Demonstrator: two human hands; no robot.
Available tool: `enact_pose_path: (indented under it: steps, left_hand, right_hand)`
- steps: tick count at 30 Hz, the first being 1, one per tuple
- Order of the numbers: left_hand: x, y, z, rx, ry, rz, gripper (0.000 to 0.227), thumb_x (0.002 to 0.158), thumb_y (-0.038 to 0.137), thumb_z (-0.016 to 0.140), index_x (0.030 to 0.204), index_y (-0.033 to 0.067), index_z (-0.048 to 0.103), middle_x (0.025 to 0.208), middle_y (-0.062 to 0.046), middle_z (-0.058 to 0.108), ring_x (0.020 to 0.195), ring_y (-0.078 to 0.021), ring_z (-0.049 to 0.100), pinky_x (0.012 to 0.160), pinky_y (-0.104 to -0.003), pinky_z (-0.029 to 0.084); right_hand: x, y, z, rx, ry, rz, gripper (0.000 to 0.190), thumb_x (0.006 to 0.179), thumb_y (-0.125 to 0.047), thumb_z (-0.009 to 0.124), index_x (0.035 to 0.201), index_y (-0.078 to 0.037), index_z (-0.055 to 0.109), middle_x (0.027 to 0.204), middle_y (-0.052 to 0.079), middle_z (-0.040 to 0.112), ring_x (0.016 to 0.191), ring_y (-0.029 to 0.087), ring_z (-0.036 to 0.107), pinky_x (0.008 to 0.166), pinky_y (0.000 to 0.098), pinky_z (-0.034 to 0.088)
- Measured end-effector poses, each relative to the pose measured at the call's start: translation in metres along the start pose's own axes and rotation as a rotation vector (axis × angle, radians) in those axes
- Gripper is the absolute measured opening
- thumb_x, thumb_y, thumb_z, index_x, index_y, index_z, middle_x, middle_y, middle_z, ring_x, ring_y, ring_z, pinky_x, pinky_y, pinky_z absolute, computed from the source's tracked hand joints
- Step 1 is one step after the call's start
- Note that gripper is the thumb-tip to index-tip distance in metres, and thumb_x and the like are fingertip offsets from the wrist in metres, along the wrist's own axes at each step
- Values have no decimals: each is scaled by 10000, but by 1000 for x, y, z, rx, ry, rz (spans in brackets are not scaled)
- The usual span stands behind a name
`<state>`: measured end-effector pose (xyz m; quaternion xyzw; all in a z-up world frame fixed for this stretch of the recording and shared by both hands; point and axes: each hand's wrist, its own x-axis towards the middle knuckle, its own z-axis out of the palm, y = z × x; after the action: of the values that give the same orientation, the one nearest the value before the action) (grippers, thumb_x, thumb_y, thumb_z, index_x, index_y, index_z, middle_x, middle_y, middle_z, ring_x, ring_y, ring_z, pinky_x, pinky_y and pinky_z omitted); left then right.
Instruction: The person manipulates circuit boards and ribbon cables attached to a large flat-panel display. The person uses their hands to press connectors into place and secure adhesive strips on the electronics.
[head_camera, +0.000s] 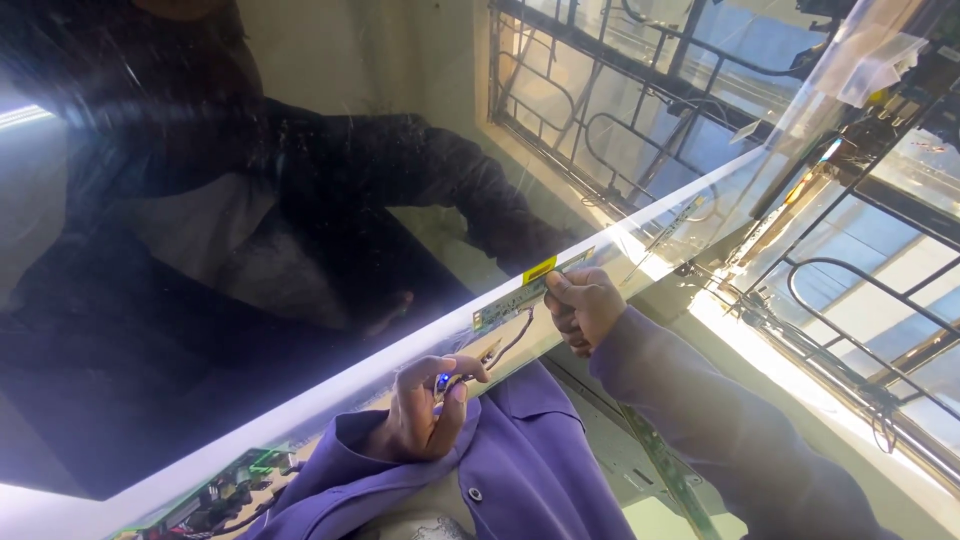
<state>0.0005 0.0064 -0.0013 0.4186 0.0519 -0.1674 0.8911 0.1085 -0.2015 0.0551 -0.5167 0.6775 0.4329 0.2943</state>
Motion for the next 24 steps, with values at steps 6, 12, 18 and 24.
enact_pose_path:
  steps: [6,12,18,24]
  left_hand:
    - [10,-2,3,19,19,17,311,952,-36,400,1242,33,310,894,-221,646,783,-267,696,787,-363,578]
    - [26,-11,15,120,147,77,228,958,23,457,1175,-20,403,884,-183,667,750,-247,700,767,-336,573]
    - [11,-7,8,149,155,120,222,970,56,471,1144,-76,435,877,-172,674,736,-259,694,729,-359,561]
    - [17,-7,2,127,61,63,266,992,135,429,1194,-17,344,852,-156,683,722,-238,648,694,-368,503]
  right_hand:
    - [-12,-3,6,-40,0,-74,484,1027,-299,476,611,-52,471,429,12,261,286,82,178,275,229,155]
    - [-5,-1,0,-45,37,-202,423,992,-275,523,643,-38,496,410,-11,261,267,66,237,278,207,183]
    - [-7,-1,3,-19,-69,-293,418,1004,-282,504,670,-32,479,422,-6,218,252,67,222,262,192,159]
    - [-3,1,1,-4,-121,-360,381,995,-267,490,682,-50,493,422,-20,245,259,54,234,270,198,164]
